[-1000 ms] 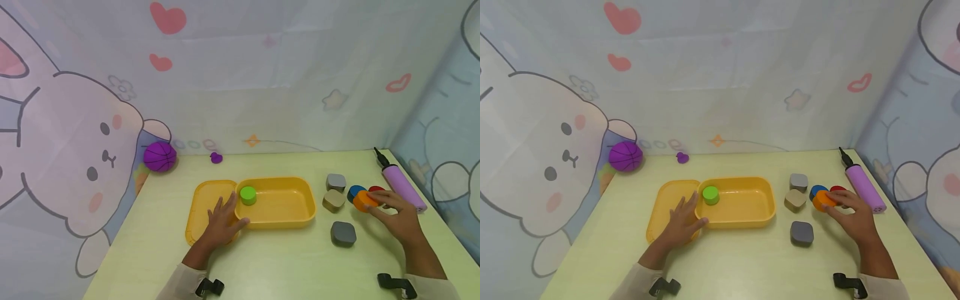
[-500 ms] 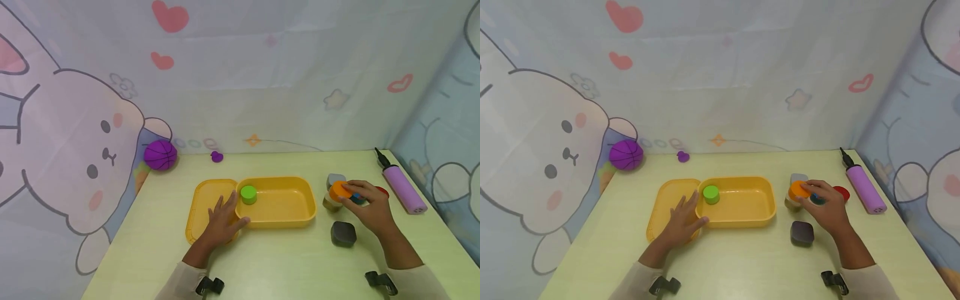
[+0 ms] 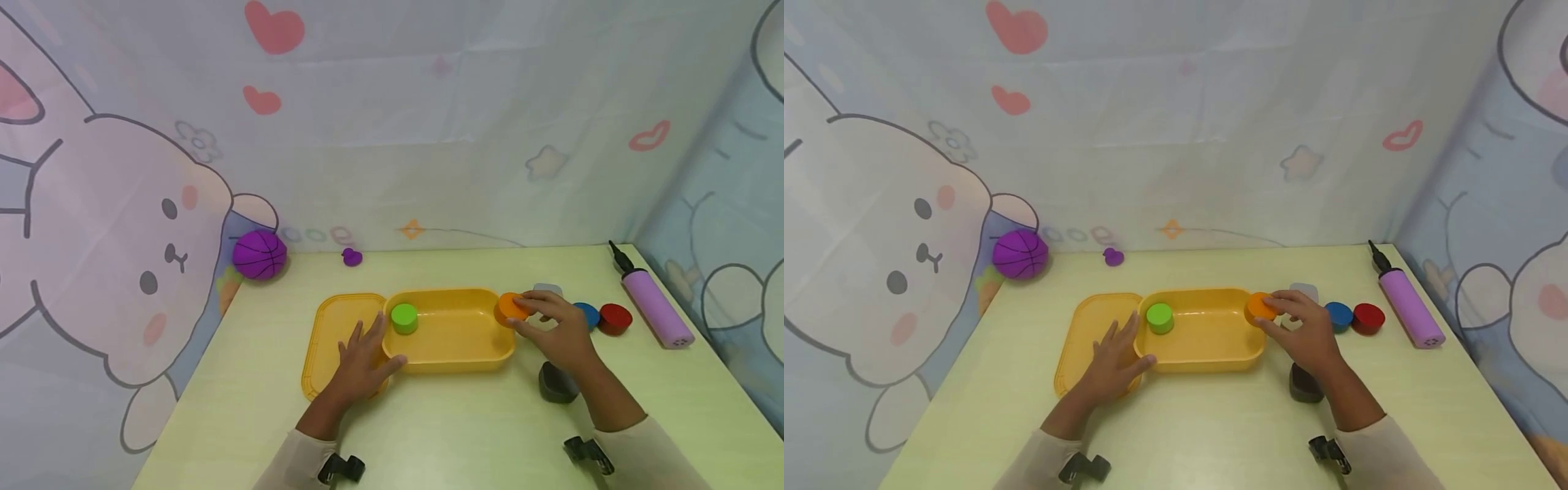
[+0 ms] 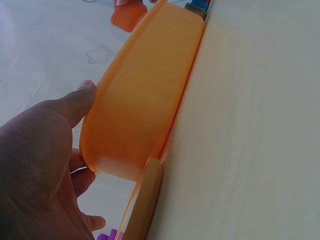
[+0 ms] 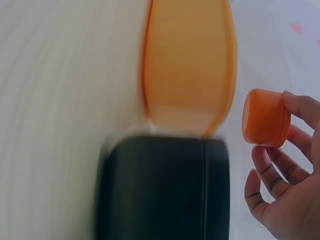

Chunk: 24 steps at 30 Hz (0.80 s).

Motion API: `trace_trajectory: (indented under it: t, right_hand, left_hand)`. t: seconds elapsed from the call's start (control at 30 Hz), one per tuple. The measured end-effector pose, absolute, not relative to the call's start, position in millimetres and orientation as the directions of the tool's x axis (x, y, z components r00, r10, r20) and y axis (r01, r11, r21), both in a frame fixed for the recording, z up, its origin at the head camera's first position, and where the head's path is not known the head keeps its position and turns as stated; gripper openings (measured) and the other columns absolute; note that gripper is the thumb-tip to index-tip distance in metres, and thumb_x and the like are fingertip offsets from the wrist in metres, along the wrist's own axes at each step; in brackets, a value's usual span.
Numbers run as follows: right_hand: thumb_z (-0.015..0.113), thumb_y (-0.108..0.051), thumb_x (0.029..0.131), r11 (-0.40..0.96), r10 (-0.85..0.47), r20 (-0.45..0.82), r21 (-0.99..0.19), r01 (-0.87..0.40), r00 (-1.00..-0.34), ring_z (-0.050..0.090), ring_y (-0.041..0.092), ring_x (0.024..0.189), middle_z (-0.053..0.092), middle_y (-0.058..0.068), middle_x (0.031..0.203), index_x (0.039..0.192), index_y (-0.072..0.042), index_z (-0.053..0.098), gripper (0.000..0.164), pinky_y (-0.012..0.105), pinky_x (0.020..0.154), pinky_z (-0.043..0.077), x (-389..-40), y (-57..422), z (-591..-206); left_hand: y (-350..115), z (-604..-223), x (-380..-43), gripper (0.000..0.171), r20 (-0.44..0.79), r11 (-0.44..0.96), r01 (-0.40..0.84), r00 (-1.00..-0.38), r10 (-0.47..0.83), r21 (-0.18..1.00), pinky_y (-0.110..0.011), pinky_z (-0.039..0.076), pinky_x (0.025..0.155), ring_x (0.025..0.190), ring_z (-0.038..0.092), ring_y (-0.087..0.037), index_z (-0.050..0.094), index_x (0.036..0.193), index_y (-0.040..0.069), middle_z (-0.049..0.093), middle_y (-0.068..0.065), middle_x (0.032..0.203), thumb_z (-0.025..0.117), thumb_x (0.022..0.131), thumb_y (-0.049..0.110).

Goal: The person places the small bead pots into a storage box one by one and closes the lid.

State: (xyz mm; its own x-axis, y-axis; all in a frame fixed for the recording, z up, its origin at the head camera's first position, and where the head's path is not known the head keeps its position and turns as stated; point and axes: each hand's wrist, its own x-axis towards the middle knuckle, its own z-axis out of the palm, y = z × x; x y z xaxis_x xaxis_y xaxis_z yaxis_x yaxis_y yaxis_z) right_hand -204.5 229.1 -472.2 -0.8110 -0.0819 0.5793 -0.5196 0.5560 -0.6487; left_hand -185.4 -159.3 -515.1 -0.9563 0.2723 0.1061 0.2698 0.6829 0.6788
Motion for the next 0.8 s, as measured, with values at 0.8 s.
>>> trace_trajectory:
  t: [0.8]
  right_hand:
    - [0.095, -0.009, 0.084, 0.485, -0.104, 0.541, -0.705, -0.517, -0.835, 0.072, 0.026, 0.09, 0.081, 0.015, 0.119, 0.115, -0.003, 0.085, 0.033, 0.036, 0.073, 0.062, -212.8, 156.2, -474.1]
  left_hand:
    - [-159.2, -514.9, -184.1, 0.098, 0.125, 0.667, 0.282, -0.953, 0.275, 0.689, -0.094, -0.006, 0.117, 0.168, 0.009, -0.057, 0.025, 0.175, 0.015, 0.023, -0.008, 0.183, 0.063, 0.102, 0.067]
